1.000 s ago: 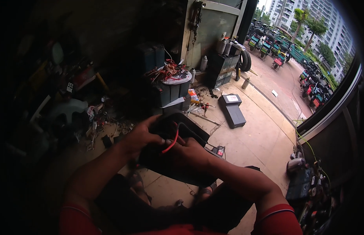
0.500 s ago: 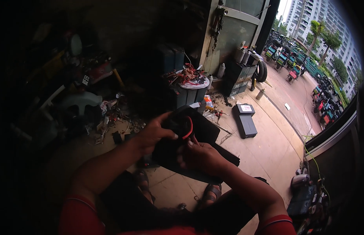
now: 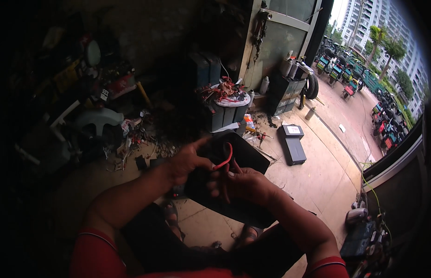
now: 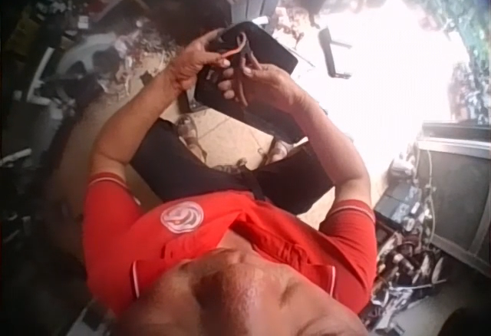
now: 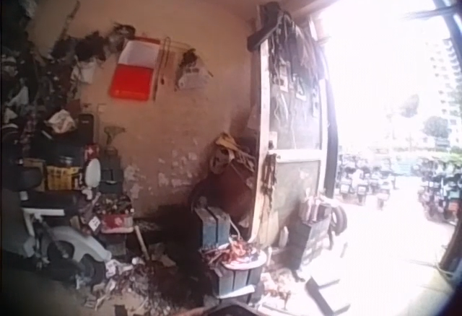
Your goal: The person works on motorcycle batteries on the floor, connecting wires to the terminals by hand and placing the connected units into a plastic battery case.
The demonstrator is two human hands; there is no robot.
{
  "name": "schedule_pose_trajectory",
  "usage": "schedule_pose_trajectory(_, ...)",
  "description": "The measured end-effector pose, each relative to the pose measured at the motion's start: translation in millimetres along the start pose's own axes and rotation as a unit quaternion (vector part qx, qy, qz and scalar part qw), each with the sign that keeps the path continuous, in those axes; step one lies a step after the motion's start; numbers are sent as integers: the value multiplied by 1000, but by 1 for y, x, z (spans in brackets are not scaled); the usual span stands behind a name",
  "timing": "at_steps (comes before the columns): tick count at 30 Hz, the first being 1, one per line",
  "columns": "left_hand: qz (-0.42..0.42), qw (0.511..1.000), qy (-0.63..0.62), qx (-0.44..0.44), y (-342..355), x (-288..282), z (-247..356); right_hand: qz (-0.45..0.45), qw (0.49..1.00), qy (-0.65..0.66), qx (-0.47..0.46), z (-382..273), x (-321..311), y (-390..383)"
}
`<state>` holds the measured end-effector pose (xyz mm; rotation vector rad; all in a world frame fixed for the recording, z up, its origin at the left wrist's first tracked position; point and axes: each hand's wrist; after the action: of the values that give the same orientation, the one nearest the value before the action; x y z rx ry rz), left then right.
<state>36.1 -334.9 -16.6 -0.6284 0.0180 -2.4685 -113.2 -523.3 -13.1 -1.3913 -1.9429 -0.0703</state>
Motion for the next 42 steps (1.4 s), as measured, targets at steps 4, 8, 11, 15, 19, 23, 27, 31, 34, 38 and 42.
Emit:
schedule_pose_trajectory(4, -26, 999, -16, -11, -7, 5, 7, -11, 1000, 19, -13, 1, 2, 0)
schedule_pose_trajectory(8, -35, 999, 25, 10, -4, 8, 5, -31, 998, 43, -24, 2, 2, -3)
schedule_pose_trajectory(11, -37, 998, 43, 16, -2, 20, 5, 2, 1000, -29, -5, -6, -3, -22)
schedule_pose_trajectory(15, -66, 998, -9, 0, -16, 31, 20, 36, 998, -45, 3, 2, 0, -8)
schedule_pose_trajectory(19, 42, 992, 117, 13, -16, 27, 11, 62, 992, -107, -2, 6, -3, -1)
schedule_pose_trajectory(23, 7, 969, 238, 62, -15, 25, 7, 196, 963, -185, -22, 10, 5, -7)
schedule_pose_trajectory(27, -18, 984, 168, 61, -9, 31, 5, 225, 956, -184, -42, 12, 11, -9)
schedule_pose_trajectory(31, 27, 993, 114, 26, -18, 24, 14, 202, 955, -197, -85, 12, 18, 1)
schedule_pose_trajectory(34, 13, 996, 90, 22, -11, 18, 2, 227, 943, -225, -90, 16, 9, 1)
schedule_pose_trajectory(38, 18, 992, 126, 18, -14, 23, 9, 233, 935, -260, -61, 12, 13, -4)
schedule_pose_trajectory(42, 6, 993, 118, 26, -6, 20, -1, 228, 938, -253, -71, 24, -5, 4)
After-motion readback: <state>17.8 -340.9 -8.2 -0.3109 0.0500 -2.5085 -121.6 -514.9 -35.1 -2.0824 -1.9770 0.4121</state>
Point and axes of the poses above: each hand's wrist, its own y-axis towards the middle knuckle, its own x-axis out of the palm, z = x × y, and after that the axes turned 5 degrees about x, right-handed
